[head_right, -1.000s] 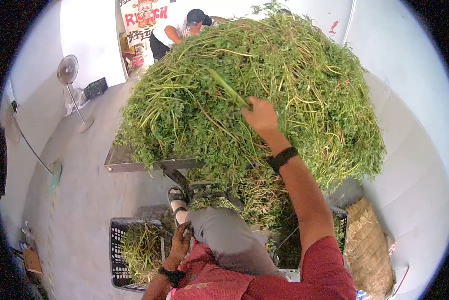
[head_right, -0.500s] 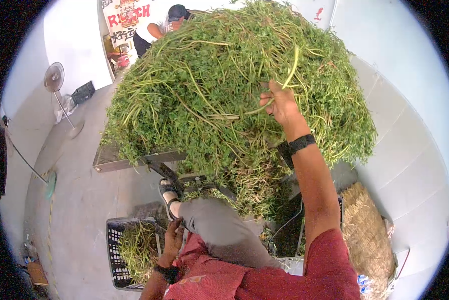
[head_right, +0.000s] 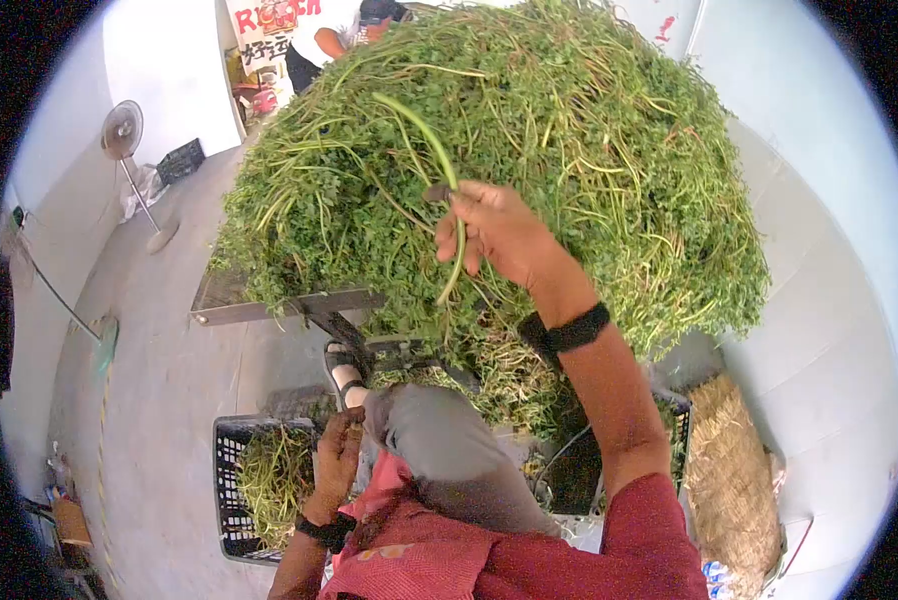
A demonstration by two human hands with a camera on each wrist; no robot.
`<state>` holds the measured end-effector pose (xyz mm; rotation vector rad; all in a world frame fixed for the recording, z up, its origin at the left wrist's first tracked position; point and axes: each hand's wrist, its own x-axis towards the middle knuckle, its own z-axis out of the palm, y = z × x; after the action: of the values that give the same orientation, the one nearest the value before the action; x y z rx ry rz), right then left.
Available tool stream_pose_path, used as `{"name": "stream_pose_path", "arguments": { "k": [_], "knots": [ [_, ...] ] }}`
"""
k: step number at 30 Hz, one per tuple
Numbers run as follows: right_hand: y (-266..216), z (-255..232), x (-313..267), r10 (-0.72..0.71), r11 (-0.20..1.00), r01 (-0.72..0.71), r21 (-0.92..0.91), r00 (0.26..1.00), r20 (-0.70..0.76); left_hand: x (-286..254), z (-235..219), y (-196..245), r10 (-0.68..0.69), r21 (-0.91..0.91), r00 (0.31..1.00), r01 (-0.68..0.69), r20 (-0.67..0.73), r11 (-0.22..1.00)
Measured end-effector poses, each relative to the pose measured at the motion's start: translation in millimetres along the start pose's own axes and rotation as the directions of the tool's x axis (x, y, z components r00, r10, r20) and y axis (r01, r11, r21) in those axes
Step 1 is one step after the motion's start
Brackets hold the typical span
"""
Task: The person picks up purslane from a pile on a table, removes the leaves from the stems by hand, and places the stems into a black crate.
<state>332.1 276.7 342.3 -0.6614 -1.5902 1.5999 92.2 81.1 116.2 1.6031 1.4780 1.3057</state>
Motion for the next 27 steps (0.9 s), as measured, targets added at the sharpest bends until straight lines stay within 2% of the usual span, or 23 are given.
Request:
{"name": "stream_pose_path", "arguments": {
  "k": [3,5,7,8,9,10,11,12,13,14,15,17,18,19,20,21,22,23,24,25,26,27],
  "knots": [
    [9.2,12.2,1.5,0.017,0.999,-0.02,0.049,0.998,0.053,12.2,-8.2,23.2,0.023,-0.023,1.0,-0.023,-0.013,0.999],
    [11.3,24.9,-0.7,0.003,1.0,-0.004,0.01,0.998,0.057,12.8,-10.6,29.8,0.04,-0.024,0.999,-0.04,-0.006,0.999],
    [11.7,39.0,-2.0,0.079,0.982,-0.073,-0.172,0.996,0.028,12.0,-12.3,35.8,0.059,-0.041,0.998,-0.058,0.004,0.997],
    [11.0,47.3,-4.2,0.129,0.941,-0.107,-0.321,0.99,0.049,8.8,-13.5,42.8,0.06,-0.04,0.998,-0.06,0.002,0.997],
    [18.5,61.1,-5.3,0.213,0.872,-0.142,-0.469,0.972,0.101,6.4,-15.5,56.2,0.212,0.158,0.975,-0.199,-0.07,0.967],
    [30.0,77.3,-7.3,0.302,0.778,-0.164,-0.607,0.944,0.132,4.7,-18.9,68.5,0.369,0.354,0.923,-0.311,-0.109,0.882],
    [45.8,92.3,-10.2,0.314,0.758,-0.061,-0.65,0.907,0.281,3.7,-25.3,80.6,0.37,0.353,0.923,-0.314,-0.105,0.881],
    [66.1,106.9,-13.0,0.331,0.742,0.047,-0.669,0.842,0.427,2.9,-33.4,92.8,0.42,0.462,0.906,-0.35,-0.055,0.815],
    [87.4,116.9,-13.4,0.228,0.681,0.276,-0.678,0.801,0.554,2.9,-38.2,98.2,0.465,0.564,0.886,-0.382,-0.004,0.733],
    [90.8,133.0,-17.8,0.26,0.738,0.166,-0.654,0.825,0.503,2.5,-39.6,85.6,0.444,0.619,0.896,-0.345,-0.006,0.705],
    [103.6,140.2,-15.8,0.258,0.739,0.169,-0.652,0.824,0.505,1.2,-39.3,72.2,0.444,0.622,0.896,-0.344,-0.008,0.704],
    [131.6,145.5,-8.5,0.175,0.732,0.312,-0.605,0.773,0.61,-2.5,-38.6,48.2,0.315,0.608,0.939,-0.172,-0.137,0.775],
    [130.8,153.8,-10.2,0.174,0.732,0.309,-0.607,0.777,0.605,-4.2,-42.3,41.0,0.322,0.716,0.94,-0.148,-0.113,0.682],
    [125.0,163.2,-12.9,0.256,0.734,0.268,-0.625,0.743,0.619,-5.8,-47.3,33.1,0.325,0.714,0.939,-0.154,-0.109,0.683],
    [122.1,167.5,-14.3,0.337,0.733,0.225,-0.642,0.701,0.629,-8.6,-53.4,24.1,0.245,0.744,0.966,-0.108,-0.078,0.66],
    [124.4,164.0,-13.7,0.34,0.736,0.216,-0.642,0.702,0.626,-14.4,-60.6,13.1,0.157,0.774,0.986,-0.062,-0.048,0.63],
    [126.3,156.1,-10.7,0.185,0.687,0.327,-0.649,0.785,0.591,-21.3,-69.0,-2.3,0.149,0.774,0.988,-0.064,-0.041,0.63],
    [123.3,145.3,-5.8,0.017,0.613,0.428,-0.664,0.834,0.552,-26.3,-77.4,-21.7,0.14,0.764,0.983,0.0,-0.118,0.646],
    [110.5,129.3,-0.4,-0.12,0.551,0.429,-0.716,0.889,0.441,-31.6,-86.7,-42.6,0.132,0.748,0.972,0.06,-0.194,0.661],
    [91.3,107.7,3.7,-0.261,0.488,0.413,-0.769,0.91,0.323,-41.6,-98.3,-67.4,0.07,0.749,0.969,0.136,-0.236,0.649],
    [70.9,82.9,4.7,-0.248,0.498,0.274,-0.823,0.954,0.168,-53.2,-109.5,-89.7,0.008,0.745,0.96,0.213,-0.281,0.632],
    [61.4,58.8,8.8,-0.36,0.465,0.2,-0.863,0.933,0.022,-62.8,-117.7,-103.5,-0.149,0.694,0.918,0.378,-0.368,0.613]
  ]
}}
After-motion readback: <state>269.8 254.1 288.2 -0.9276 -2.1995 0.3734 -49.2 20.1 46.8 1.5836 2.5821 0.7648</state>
